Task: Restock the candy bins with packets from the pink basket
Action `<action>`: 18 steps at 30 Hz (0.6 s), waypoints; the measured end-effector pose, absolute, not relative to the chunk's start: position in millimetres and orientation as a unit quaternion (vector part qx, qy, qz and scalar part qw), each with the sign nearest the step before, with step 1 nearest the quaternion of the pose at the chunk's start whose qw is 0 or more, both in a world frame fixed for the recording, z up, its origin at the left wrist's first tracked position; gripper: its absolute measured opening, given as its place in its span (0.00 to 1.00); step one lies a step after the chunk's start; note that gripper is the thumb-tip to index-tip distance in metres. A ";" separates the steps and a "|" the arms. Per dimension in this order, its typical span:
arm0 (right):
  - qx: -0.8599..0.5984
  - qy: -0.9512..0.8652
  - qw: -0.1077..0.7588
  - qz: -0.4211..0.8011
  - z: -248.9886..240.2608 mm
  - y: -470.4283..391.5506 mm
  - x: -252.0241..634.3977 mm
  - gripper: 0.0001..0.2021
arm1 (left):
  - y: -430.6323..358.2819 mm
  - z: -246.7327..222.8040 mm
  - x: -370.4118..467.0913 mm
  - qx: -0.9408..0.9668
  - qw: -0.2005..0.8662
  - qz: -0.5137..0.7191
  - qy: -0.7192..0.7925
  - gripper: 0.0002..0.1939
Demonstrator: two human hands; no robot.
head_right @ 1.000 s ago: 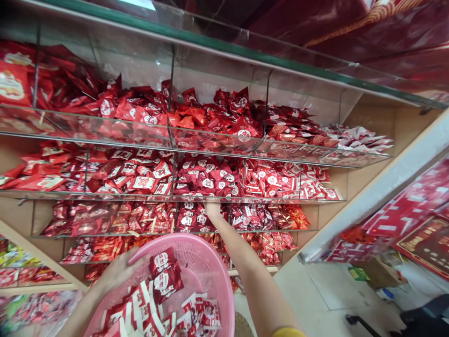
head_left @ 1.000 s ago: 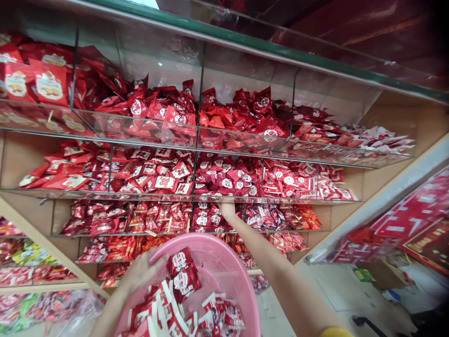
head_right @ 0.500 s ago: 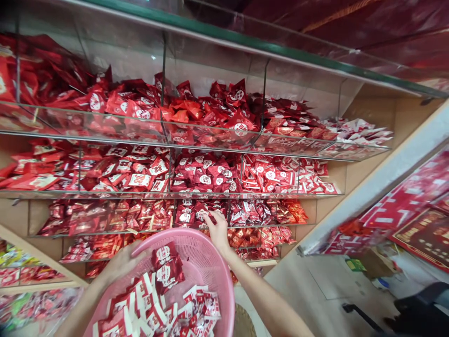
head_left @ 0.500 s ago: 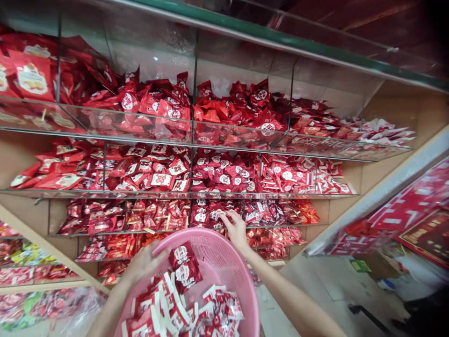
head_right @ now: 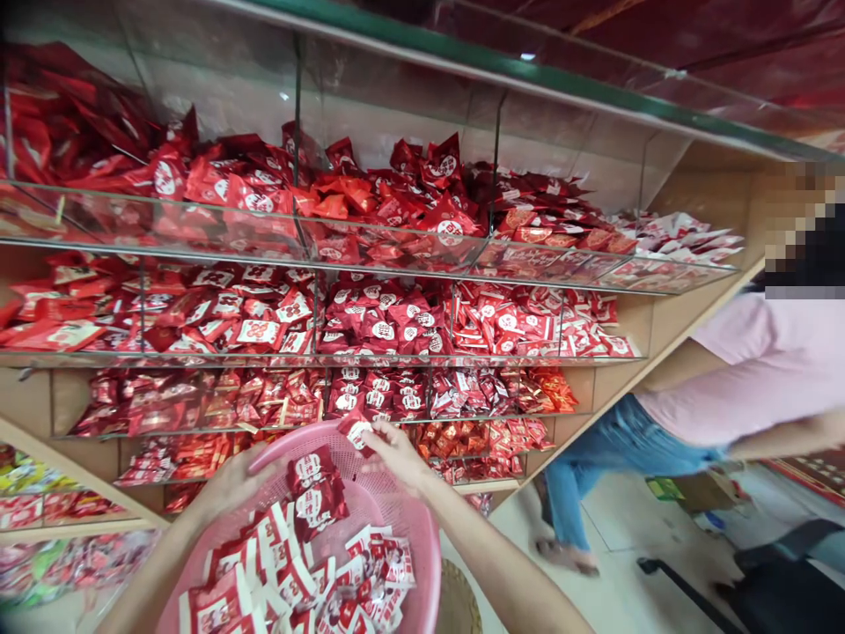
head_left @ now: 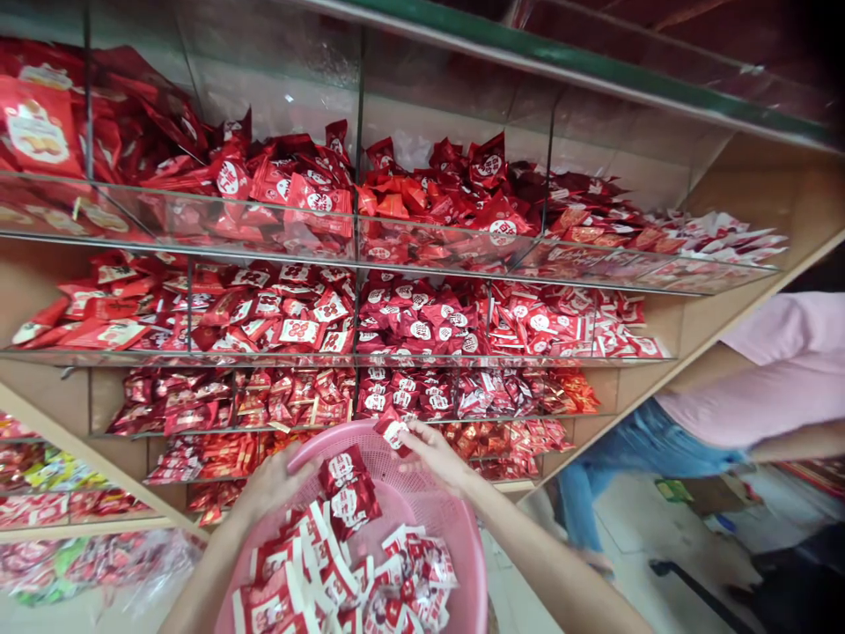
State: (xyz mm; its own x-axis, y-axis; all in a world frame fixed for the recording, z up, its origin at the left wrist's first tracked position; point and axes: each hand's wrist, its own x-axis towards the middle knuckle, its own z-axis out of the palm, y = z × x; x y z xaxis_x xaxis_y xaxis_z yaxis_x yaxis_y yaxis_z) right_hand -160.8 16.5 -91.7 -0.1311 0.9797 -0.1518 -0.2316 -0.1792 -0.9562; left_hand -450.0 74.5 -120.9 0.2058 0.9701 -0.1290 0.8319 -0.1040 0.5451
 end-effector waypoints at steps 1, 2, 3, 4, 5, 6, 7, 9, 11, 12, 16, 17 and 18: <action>-0.445 -0.423 0.458 0.644 -95.0 15.8 -162.9 0.18 | 74.3 -120.3 -449.6 0.735 0.261 0.126 0.613 0.35; -0.447 -0.426 0.431 0.658 -98.9 15.1 -165.5 0.19 | 74.3 -120.0 -449.3 0.737 0.261 0.120 0.612 0.36; -0.453 -0.434 0.406 0.665 -103.2 14.5 -168.7 0.20 | 74.3 -120.0 -449.1 0.738 0.261 0.115 0.612 0.37; -0.459 -0.445 0.389 0.664 -107.9 13.9 -172.3 0.20 | 74.3 -120.1 -448.9 0.738 0.261 0.109 0.613 0.38; -0.461 -0.458 0.378 0.659 -112.8 13.5 -176.4 0.20 | 74.2 -120.1 -448.8 0.737 0.260 0.106 0.615 0.39; -0.460 -0.471 0.374 0.653 -117.8 13.2 -181.0 0.20 | 74.0 -120.0 -448.7 0.736 0.261 0.103 0.616 0.40; -0.458 -0.482 0.372 0.648 -122.7 13.0 -186.1 0.21 | 73.6 -119.6 -448.5 0.735 0.263 0.102 0.616 0.40; -0.455 -0.497 0.369 0.641 -132.0 13.3 -197.3 0.23 | 72.5 -117.7 -447.7 0.736 0.269 0.107 0.612 0.39; -0.462 -0.505 0.369 0.629 -139.9 14.2 -209.0 0.24 | 71.4 -115.2 -446.7 0.737 0.276 0.116 0.606 0.36; -0.468 -0.513 0.372 0.617 -143.2 14.9 -214.6 0.24 | 71.0 -114.2 -446.3 0.738 0.279 0.120 0.603 0.35; -0.503 -0.576 0.370 0.528 -150.7 18.0 -230.8 0.19 | 71.4 -114.6 -446.2 0.737 0.281 0.127 0.601 0.36; -0.519 -0.593 0.360 0.500 -151.1 18.5 -232.9 0.18 | 71.8 -115.7 -446.7 0.736 0.278 0.130 0.604 0.36; -0.536 -0.608 0.349 0.471 -150.8 18.7 -234.3 0.17 | 72.1 -116.8 -447.2 0.734 0.274 0.133 0.607 0.37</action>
